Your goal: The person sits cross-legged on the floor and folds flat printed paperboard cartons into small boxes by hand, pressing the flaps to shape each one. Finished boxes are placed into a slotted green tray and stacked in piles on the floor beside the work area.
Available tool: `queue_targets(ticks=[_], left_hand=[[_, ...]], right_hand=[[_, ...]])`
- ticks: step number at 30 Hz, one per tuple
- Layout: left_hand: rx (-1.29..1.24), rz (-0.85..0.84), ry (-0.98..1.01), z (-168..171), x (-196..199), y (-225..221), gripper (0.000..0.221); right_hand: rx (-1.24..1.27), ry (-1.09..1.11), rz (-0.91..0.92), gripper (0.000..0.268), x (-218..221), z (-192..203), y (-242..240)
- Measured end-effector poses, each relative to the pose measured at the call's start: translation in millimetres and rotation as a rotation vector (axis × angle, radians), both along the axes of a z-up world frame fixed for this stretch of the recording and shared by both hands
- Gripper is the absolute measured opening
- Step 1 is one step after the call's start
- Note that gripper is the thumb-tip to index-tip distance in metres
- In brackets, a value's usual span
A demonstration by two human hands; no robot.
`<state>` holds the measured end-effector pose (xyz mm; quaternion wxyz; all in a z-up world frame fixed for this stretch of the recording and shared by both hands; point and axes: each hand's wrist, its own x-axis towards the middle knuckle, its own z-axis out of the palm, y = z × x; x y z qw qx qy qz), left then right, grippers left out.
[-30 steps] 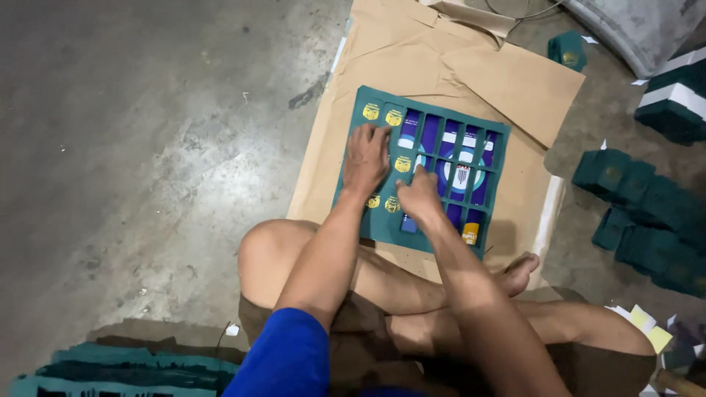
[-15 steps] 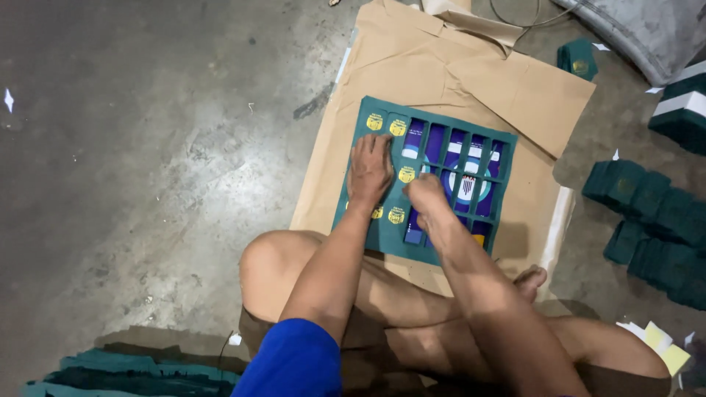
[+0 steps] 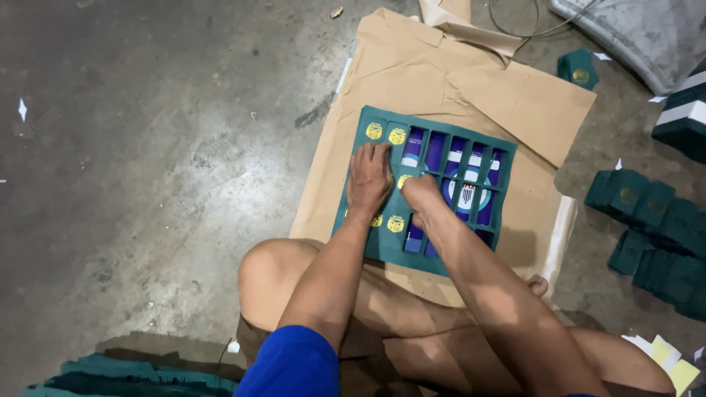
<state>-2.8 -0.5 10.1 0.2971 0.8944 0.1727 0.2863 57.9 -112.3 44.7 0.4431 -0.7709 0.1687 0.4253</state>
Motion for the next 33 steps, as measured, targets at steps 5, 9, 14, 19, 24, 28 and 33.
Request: queue_targets(ticks=[5,9,14,19,24,28,33], left_hand=[[0.000,0.009,0.020,3.0,-0.9,-0.2,0.023],[0.018,0.020,-0.003,-4.4,2.1,-0.6,0.021],[0.006,0.010,0.021,-2.3,-1.2,-1.6,0.021],[-0.018,0.003,0.022,1.8,-0.2,-0.1,0.013],[0.010,0.005,0.048,2.4,2.3,0.4,0.013],[0.051,0.022,0.008,3.5,4.3,-0.5,0.012],[0.030,0.022,0.028,-1.4,2.9,-1.3,0.011]], right_hand=[[0.071,0.015,-0.104,0.012,2.3,-5.4,0.8],[-0.049,-0.002,0.003,0.014,11.9,-22.2,-7.7],[0.036,0.034,-0.116,0.030,6.5,-39.6,-3.0],[0.185,0.049,-0.338,0.038,-1.2,-46.3,4.8],[0.407,0.068,-0.499,0.044,1.1,-41.5,5.3],[0.313,0.075,-0.480,0.046,0.9,-40.3,5.1],[0.443,0.083,-0.583,0.035,-0.2,-59.2,1.4]])
